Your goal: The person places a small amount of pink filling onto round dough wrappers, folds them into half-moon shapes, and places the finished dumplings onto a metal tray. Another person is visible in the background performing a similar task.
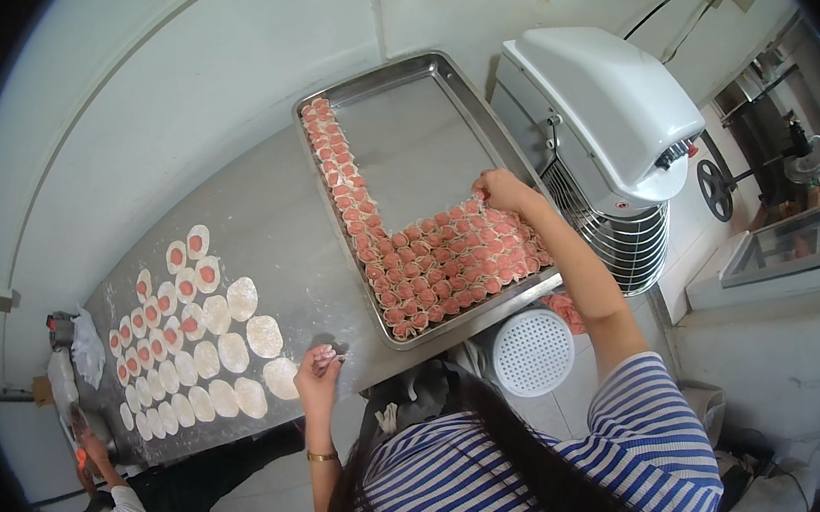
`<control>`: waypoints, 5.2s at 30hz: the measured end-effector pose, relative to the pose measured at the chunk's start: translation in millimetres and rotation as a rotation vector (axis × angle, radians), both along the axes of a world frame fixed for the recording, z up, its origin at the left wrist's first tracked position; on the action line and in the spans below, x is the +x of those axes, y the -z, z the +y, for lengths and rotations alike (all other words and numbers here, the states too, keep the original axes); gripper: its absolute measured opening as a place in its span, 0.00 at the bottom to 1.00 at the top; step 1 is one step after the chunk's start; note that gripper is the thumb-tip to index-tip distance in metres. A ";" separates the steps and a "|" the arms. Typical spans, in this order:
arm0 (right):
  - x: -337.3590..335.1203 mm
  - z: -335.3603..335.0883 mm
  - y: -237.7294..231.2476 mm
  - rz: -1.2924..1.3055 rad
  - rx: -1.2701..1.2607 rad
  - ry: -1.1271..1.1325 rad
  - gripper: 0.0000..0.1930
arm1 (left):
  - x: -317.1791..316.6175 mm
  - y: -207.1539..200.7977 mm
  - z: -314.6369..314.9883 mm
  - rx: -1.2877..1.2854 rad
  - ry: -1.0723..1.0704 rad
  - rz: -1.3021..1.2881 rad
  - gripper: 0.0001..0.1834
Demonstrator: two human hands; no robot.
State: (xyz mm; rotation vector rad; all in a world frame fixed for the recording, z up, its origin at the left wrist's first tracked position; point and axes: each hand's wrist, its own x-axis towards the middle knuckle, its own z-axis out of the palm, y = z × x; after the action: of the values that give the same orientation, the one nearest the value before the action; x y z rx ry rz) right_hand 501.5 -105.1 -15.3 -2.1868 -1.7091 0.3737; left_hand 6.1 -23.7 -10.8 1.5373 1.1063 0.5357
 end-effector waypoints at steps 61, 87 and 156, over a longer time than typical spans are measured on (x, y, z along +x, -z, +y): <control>15.9 -12.6 -16.8 0.334 -0.099 0.001 0.13 | 5.3 9.2 -29.9 -0.011 0.128 0.109 0.16; 1.4 4.7 -22.8 0.661 -0.293 0.096 0.22 | 1.5 -4.0 -26.7 0.035 0.054 0.062 0.12; -359.9 82.1 37.9 0.150 0.242 0.313 0.17 | 6.6 21.7 73.7 0.523 0.109 0.479 0.10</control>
State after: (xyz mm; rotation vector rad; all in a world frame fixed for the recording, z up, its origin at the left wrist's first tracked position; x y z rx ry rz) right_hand 141.6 -23.0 -53.2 -2.1400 -1.2377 0.2297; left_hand 12.7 50.0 -32.4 2.2516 1.2912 0.4069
